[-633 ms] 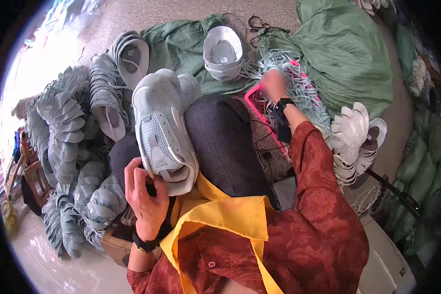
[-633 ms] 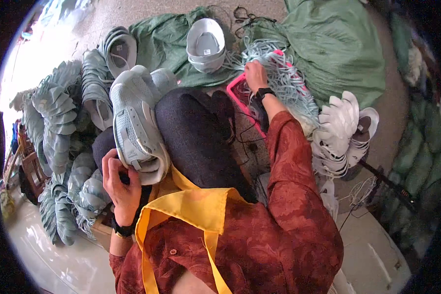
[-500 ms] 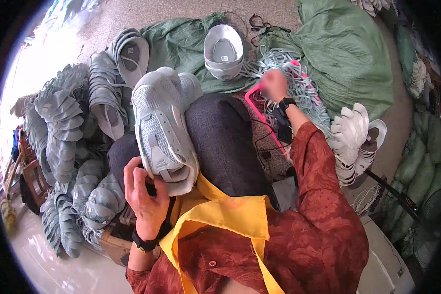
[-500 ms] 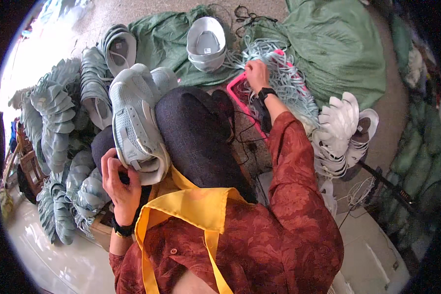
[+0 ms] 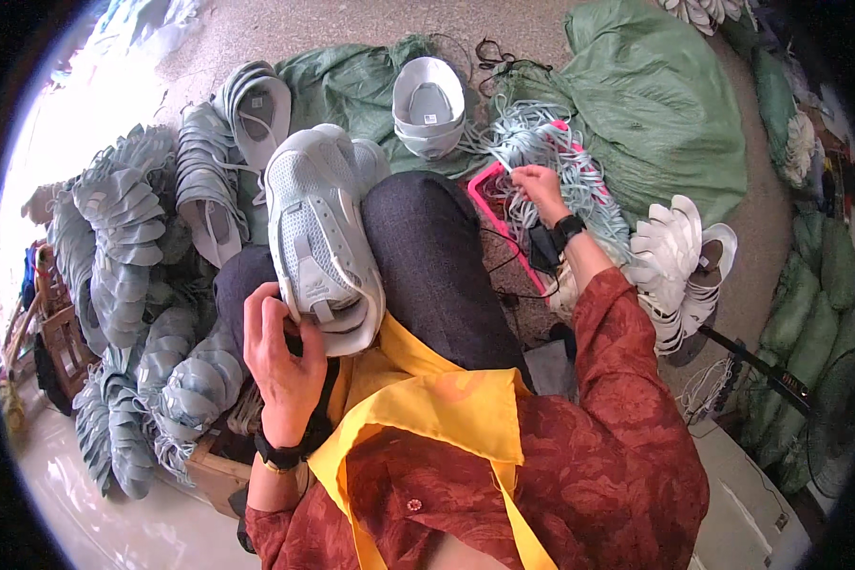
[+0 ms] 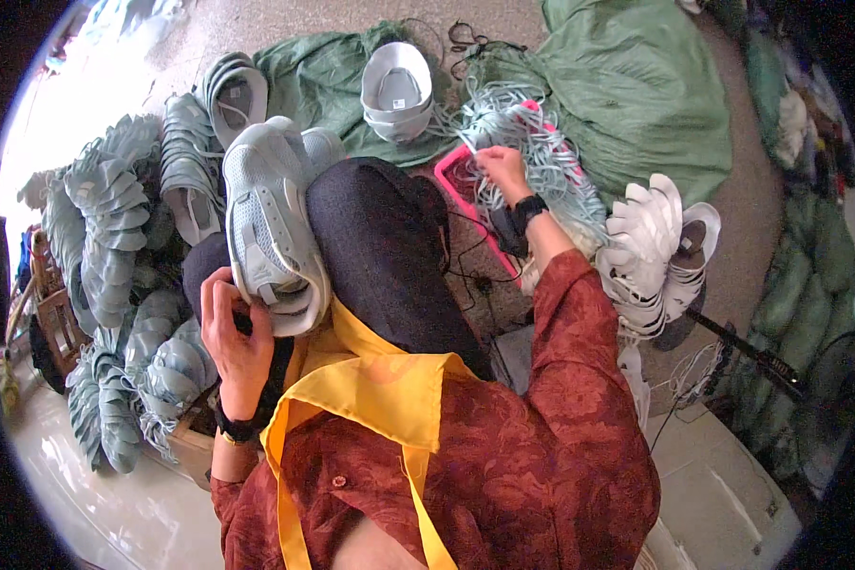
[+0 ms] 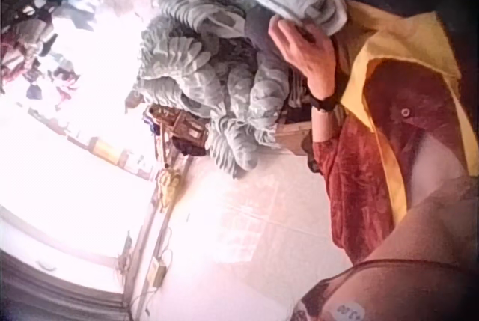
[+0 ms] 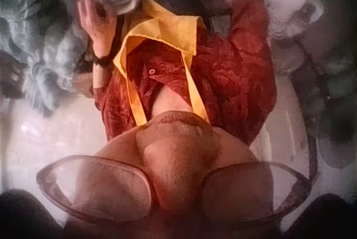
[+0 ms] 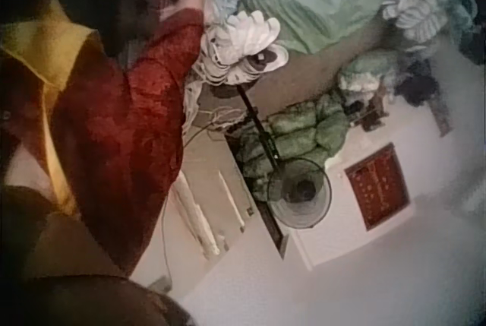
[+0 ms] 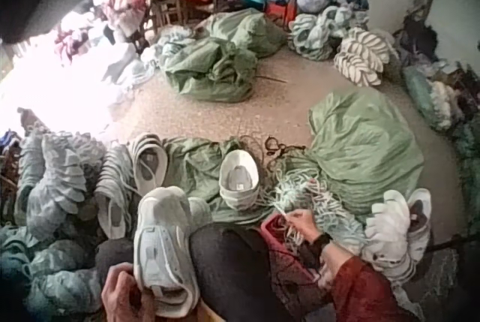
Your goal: The person laces a white sneaker by hand, threading the laces through the eyelets and pulling them tight. The person sits on the floor surrounded by stacks of similar shoes and green fabric bags, performing the task on their lap.
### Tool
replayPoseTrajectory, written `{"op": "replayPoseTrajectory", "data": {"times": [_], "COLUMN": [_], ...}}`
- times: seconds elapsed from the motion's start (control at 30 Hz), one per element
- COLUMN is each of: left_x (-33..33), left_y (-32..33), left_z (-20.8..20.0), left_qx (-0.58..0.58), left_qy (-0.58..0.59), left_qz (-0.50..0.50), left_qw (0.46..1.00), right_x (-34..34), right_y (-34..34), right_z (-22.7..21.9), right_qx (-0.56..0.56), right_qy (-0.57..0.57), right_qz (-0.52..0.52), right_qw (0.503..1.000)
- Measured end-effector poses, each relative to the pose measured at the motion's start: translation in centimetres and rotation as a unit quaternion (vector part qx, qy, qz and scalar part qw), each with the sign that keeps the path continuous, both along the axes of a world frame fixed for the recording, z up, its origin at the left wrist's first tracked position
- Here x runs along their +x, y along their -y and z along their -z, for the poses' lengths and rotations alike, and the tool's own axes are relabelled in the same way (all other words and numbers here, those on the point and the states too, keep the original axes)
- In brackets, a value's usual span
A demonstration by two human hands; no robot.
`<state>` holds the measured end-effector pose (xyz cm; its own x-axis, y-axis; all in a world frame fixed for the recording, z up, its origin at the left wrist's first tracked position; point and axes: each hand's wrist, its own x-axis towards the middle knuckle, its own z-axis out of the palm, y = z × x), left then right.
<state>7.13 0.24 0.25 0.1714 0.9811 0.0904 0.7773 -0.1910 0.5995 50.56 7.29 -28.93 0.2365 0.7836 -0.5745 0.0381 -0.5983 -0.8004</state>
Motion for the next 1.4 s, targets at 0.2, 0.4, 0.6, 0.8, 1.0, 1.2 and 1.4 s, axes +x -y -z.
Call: {"op": "replayPoseTrajectory", "data": {"times": [0.2, 0.4, 0.6, 0.8, 1.0, 1.2, 1.4], "left_x": [-0.5, -0.2, 3.2, 3.9, 1.1, -1.9, -2.2], "left_y": [-0.1, -0.3, -1.4, -0.9, -0.4, -1.3, -0.5], "left_z": [-0.9, -3.0, -5.7, -6.0, -5.8, -7.2, -6.0], "left_qx": [-0.010, 0.047, -0.024, -0.222, -0.276, -0.297, -0.279], "left_qy": [0.012, -0.125, 0.173, 0.307, 0.298, 0.242, 0.245], "left_qz": [0.023, 0.051, 0.092, 0.155, 0.124, 0.123, 0.115], "left_qw": [1.000, 0.990, 0.980, 0.912, 0.905, 0.916, 0.921], "right_x": [-4.2, -11.1, -17.8, -18.4, -14.4, -6.5, -3.4], "right_y": [2.1, 2.3, 5.0, 6.5, 7.2, 6.1, 5.3], "right_z": [-7.5, -20.3, -30.5, -32.9, -32.4, -28.2, -25.9], "right_qx": [0.014, 0.137, 0.285, 0.464, 0.434, 0.359, 0.314], "right_qy": [-0.095, -0.090, -0.099, 0.038, 0.097, 0.179, 0.228], "right_qz": [0.010, -0.069, -0.239, -0.258, -0.223, -0.051, -0.050], "right_qw": [0.995, 0.984, 0.923, 0.847, 0.867, 0.915, 0.920]}}
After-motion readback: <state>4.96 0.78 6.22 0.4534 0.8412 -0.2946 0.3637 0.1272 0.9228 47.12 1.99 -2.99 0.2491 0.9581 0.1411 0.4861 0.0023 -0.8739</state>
